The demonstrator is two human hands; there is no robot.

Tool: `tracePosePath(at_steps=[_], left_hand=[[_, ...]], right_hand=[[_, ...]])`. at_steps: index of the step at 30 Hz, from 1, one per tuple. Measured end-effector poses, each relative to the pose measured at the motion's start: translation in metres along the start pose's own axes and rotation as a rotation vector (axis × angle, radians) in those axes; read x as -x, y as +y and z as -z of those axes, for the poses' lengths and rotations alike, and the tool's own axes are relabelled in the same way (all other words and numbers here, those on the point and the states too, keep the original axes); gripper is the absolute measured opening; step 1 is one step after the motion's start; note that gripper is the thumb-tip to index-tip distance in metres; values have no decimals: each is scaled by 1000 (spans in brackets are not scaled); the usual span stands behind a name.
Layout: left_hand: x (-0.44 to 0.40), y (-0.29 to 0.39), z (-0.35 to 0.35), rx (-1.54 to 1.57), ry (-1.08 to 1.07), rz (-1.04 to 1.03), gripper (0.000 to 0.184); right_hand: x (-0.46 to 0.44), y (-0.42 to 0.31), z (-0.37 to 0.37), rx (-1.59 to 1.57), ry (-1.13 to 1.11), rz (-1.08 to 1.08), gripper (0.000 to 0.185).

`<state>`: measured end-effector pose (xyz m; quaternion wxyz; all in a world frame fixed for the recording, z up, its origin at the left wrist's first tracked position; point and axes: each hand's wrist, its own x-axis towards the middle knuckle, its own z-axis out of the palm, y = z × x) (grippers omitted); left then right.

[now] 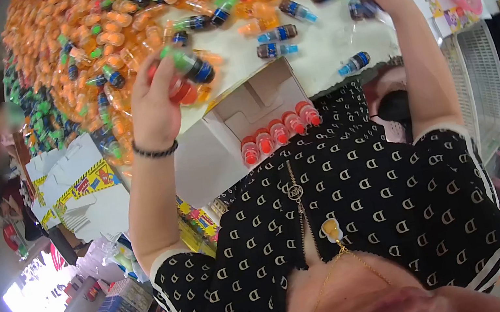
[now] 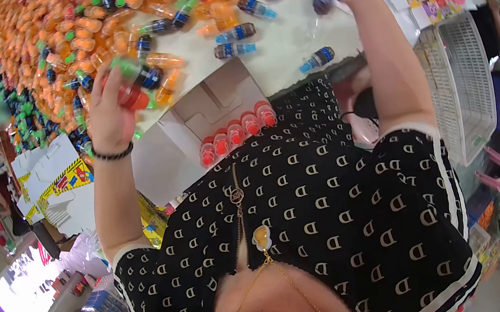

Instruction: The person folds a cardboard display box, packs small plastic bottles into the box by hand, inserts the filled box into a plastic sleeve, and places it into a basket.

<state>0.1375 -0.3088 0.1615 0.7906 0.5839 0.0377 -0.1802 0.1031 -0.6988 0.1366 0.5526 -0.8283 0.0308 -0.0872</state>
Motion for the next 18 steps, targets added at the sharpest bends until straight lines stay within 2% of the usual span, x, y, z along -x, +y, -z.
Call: tracePosePath(at_steps=[1, 2, 3, 5, 6, 8, 9, 12, 16, 18], left_hand=[[8, 2, 4, 8, 4, -25, 28], [13, 1, 11, 9, -8, -16, 28], [17, -2, 19, 21, -49, 15, 27], [20, -11, 29, 43, -123, 68, 26], [20, -14, 28, 43, -128, 70, 26], [21, -20, 25, 56, -158, 66, 27], [22, -20, 23, 60, -169, 60, 27], [23, -23, 10, 41, -133, 20, 28], [33, -24, 13, 55, -163, 1, 29], [38, -23, 15, 61, -180, 0, 30]], right_hand=[[33, 21, 20, -260, -28, -183, 30], [68, 87, 44, -520, -215, -260, 25], [97, 104, 28, -676, -311, -66, 23], [154, 134, 8, -1022, -417, -300, 33], [165, 142, -6, -1021, -412, -301, 33], [170, 144, -42, -1521, -37, -312, 32], [163, 140, -46, -1527, -39, -309, 32], [138, 113, -45, -990, 39, -380, 30], [117, 82, -66, -902, 70, -366, 22], [117, 81, -49, -994, 8, -356, 24]])
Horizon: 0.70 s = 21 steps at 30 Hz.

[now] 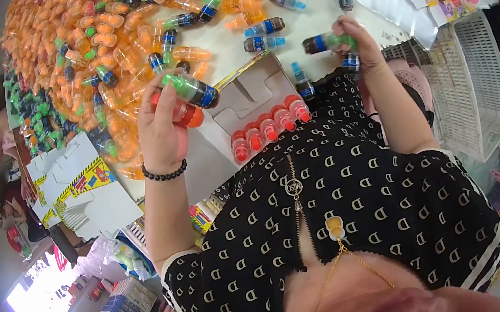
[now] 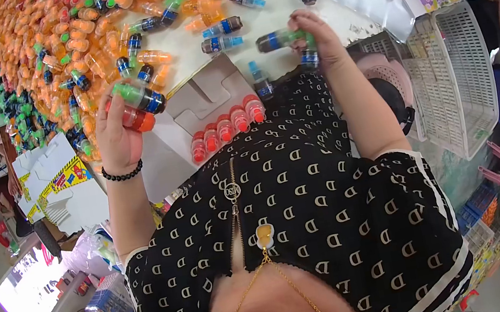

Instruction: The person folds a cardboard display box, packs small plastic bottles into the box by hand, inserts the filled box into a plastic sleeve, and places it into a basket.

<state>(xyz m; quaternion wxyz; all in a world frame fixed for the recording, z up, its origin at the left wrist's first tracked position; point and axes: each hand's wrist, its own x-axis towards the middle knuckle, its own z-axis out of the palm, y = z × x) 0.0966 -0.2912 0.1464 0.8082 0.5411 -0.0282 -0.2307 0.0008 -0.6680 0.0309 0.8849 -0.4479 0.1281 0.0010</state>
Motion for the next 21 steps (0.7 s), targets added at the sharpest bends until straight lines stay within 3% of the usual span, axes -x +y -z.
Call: tracePosePath(at_steps=[3, 6, 11, 14, 18, 21], left_hand=[[15, 1, -2, -7, 26, -29, 31], [23, -5, -2, -49, 56, -14, 31], [23, -10, -3, -66, -13, 23, 30], [15, -15, -5, -45, -15, 44, 30], [9, -14, -12, -49, -47, 31, 30], [14, -13, -8, -59, -22, 31, 30]], right_hand=[[18, -24, -2, -170, -101, -64, 27], [33, -69, -40, 759, -352, -532, 28], [35, -37, -2, 858, -449, -597, 29], [27, -12, -13, 1012, -897, -573, 34], [20, -3, -52, 1113, -765, -807, 45], [28, 4, -45, 1166, -771, -656, 47]])
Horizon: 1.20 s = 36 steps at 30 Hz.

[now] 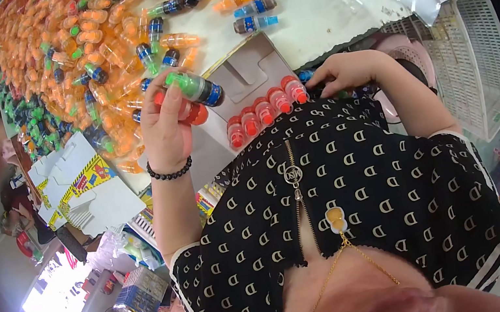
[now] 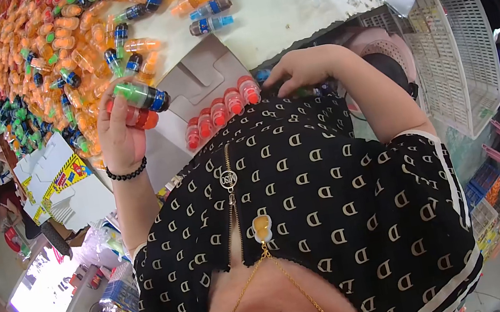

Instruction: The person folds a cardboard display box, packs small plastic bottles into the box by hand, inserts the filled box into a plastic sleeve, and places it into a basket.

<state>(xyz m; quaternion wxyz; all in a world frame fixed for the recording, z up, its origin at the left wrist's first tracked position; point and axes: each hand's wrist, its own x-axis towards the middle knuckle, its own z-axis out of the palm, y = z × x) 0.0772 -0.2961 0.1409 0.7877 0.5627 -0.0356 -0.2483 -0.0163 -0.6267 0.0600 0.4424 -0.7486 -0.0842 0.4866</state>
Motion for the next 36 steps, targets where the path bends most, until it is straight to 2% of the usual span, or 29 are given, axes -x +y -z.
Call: tracePosePath(at_steps=[2, 5, 6, 9, 13, 17, 22, 25, 33, 36], left_hand=[[2, -1, 4, -4, 35, -11, 31], [3, -4, 7, -6, 11, -18, 31], [3, -4, 8, -10, -2, -29, 31], [3, -4, 4, -1, 2, -19, 32], [2, -8, 4, 12, -14, 3, 32], [3, -4, -3, 15, -39, 2, 31], [-1, -13, -1, 34, -57, -14, 30], [-2, -15, 2, 38, -89, 8, 29], [-1, -30, 1, 106, -54, -22, 28], [0, -31, -3, 128, -56, -16, 28]], right_hand=[[2, 1, -5, 32, 47, 39, 49], [22, -14, -13, 265, 253, 63, 40], [23, -16, -18, 264, 253, 62, 40], [19, -21, -35, 449, 671, -124, 26], [9, -21, -37, 588, 751, -275, 24], [4, 3, -48, 746, 874, -125, 25], [4, 5, -58, 879, 721, 31, 26], [-3, -1, -53, 783, 664, 55, 32], [-8, -10, -51, 783, 731, 249, 30], [-11, -14, -51, 821, 699, 236, 31]])
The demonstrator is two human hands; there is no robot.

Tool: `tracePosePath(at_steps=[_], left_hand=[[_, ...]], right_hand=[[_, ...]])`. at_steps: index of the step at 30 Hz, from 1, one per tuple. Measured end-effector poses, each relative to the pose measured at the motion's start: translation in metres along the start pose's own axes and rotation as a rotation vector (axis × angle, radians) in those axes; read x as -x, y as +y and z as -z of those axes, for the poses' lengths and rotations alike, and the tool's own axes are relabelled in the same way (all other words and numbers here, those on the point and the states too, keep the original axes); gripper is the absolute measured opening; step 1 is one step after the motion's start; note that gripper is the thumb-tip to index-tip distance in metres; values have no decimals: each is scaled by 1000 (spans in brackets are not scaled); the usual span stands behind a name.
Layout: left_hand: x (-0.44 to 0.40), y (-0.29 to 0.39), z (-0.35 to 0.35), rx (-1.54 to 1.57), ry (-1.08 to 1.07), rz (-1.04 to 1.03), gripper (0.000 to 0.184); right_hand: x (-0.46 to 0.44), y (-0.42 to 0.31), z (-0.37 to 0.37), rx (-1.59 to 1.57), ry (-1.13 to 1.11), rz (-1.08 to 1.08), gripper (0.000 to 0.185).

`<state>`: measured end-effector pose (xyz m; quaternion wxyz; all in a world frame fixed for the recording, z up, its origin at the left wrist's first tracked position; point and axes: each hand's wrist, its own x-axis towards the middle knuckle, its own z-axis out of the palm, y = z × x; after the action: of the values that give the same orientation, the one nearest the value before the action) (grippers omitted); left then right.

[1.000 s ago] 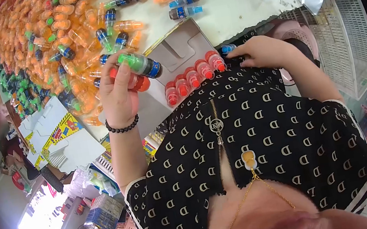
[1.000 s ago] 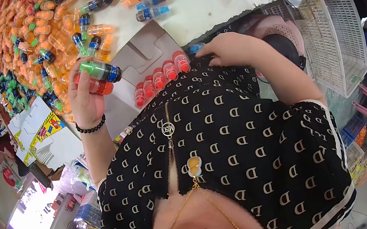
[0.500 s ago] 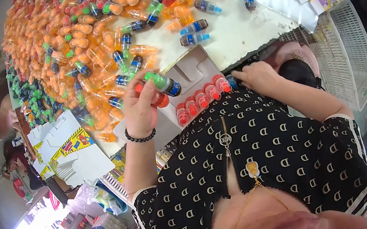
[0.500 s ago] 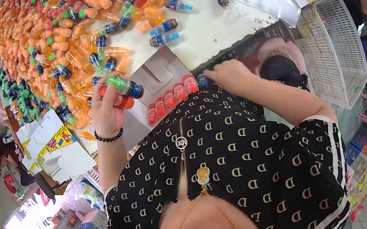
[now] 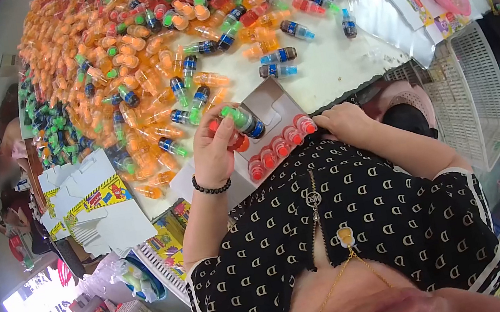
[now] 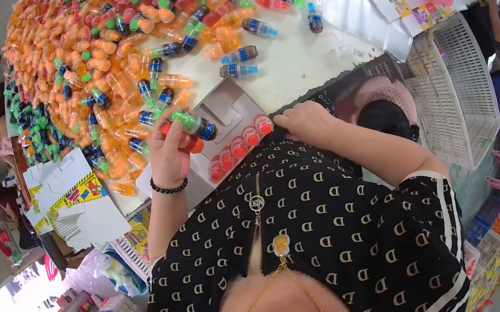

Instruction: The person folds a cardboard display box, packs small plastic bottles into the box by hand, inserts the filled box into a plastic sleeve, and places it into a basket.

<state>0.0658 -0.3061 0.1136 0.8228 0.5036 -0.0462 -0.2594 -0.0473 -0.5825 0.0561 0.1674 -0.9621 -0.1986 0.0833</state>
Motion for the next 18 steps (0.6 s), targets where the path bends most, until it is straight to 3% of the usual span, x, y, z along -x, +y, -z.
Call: tracePosePath(at_steps=[10, 18], left_hand=[[-8, -10, -7, 109, 75, -29, 27], [-11, -14, -2, 70, 154, -12, 27]], right_hand=[[-3, -1, 0, 26, 1, 19, 30], [-15, 1, -17, 0, 12, 64, 16]])
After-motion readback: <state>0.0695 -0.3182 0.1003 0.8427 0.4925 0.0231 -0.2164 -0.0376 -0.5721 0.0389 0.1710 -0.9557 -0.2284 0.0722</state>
